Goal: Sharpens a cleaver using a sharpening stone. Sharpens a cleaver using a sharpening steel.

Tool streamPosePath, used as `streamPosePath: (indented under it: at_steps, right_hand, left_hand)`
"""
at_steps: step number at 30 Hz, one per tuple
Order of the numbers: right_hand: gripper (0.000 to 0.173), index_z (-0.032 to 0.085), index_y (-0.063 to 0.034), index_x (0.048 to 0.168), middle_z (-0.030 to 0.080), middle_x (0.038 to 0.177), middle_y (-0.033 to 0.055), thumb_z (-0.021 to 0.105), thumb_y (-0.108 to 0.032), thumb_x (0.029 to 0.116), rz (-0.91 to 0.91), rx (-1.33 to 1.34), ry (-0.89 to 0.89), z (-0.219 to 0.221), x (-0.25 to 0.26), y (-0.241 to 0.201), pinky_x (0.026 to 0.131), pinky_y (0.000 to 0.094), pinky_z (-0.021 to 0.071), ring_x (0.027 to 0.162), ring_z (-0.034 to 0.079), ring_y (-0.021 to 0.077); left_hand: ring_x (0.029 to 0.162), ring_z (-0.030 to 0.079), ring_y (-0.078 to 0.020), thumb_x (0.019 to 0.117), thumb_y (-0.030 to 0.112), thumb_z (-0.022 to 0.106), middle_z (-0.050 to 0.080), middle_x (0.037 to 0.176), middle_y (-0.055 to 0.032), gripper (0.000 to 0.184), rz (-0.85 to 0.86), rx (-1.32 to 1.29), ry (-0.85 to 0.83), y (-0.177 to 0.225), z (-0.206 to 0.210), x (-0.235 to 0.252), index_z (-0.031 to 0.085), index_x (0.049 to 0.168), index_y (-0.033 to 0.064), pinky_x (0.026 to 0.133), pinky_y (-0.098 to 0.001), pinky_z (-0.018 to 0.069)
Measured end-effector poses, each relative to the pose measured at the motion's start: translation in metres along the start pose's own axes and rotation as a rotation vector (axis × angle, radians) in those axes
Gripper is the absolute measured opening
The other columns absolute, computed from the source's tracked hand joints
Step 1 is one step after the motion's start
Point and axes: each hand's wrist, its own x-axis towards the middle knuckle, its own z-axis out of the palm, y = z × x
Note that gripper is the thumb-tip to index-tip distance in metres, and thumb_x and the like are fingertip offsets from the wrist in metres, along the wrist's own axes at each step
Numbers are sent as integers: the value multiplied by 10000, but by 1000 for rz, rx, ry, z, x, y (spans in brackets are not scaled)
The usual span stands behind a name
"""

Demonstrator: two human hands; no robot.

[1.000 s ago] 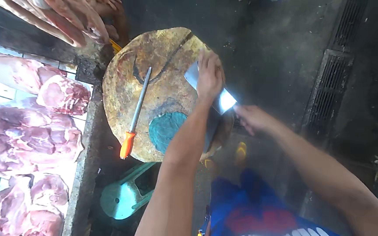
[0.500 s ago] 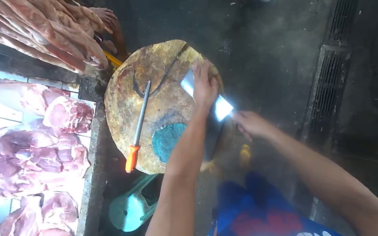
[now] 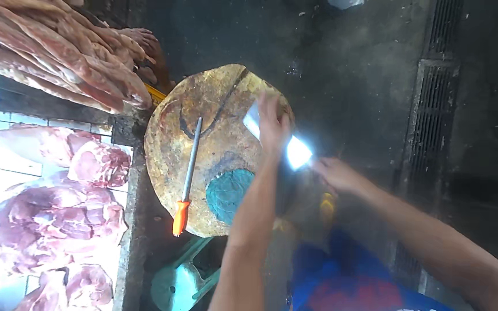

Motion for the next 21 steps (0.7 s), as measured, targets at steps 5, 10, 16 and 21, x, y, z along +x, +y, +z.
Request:
streamPosePath:
  at_steps: [5, 10, 16, 21]
  right_hand:
    - [553, 611, -102, 1239, 597, 713, 65, 429, -592, 1060, 182, -24, -145, 12, -104, 98, 489, 393, 538, 510, 571, 190]
    - [612, 627, -66, 1248, 620, 741, 92, 404, -606, 1065, 75, -48, 55, 11, -34, 16, 557, 404, 552, 550, 589, 207]
    - [610, 607, -121, 1273, 602, 703, 84, 399, -649, 1047, 52, 21, -26, 12, -65, 74, 484, 411, 549, 502, 580, 210]
    - [551, 611, -108, 1214, 580, 694, 50, 416, -600, 1062, 220, 9, -137, 13, -141, 113, 467, 374, 524, 488, 554, 174]
  left_hand:
    - [1520, 347, -308, 895, 76, 680, 499, 1550, -97, 442, -125, 60, -179, 86, 8, -153, 639, 1332, 125, 1216, -523, 364]
    - [1474, 425, -319, 942, 85, 609, 623, 1413, -136, 317, 23, 23, -160, 21, 15, -42, 675, 1249, 47, 1275, -500, 253]
    - [1506, 368, -320, 930, 64, 604, 554, 1492, -136, 323, 53, 30, -231, 51, 14, -75, 660, 1247, 56, 1267, -500, 275]
    - [1192, 670, -206, 966, 105, 624, 747, 1147, -61, 197, -11, 97, -299, 107, 17, -184, 757, 1111, 89, 1230, -531, 318]
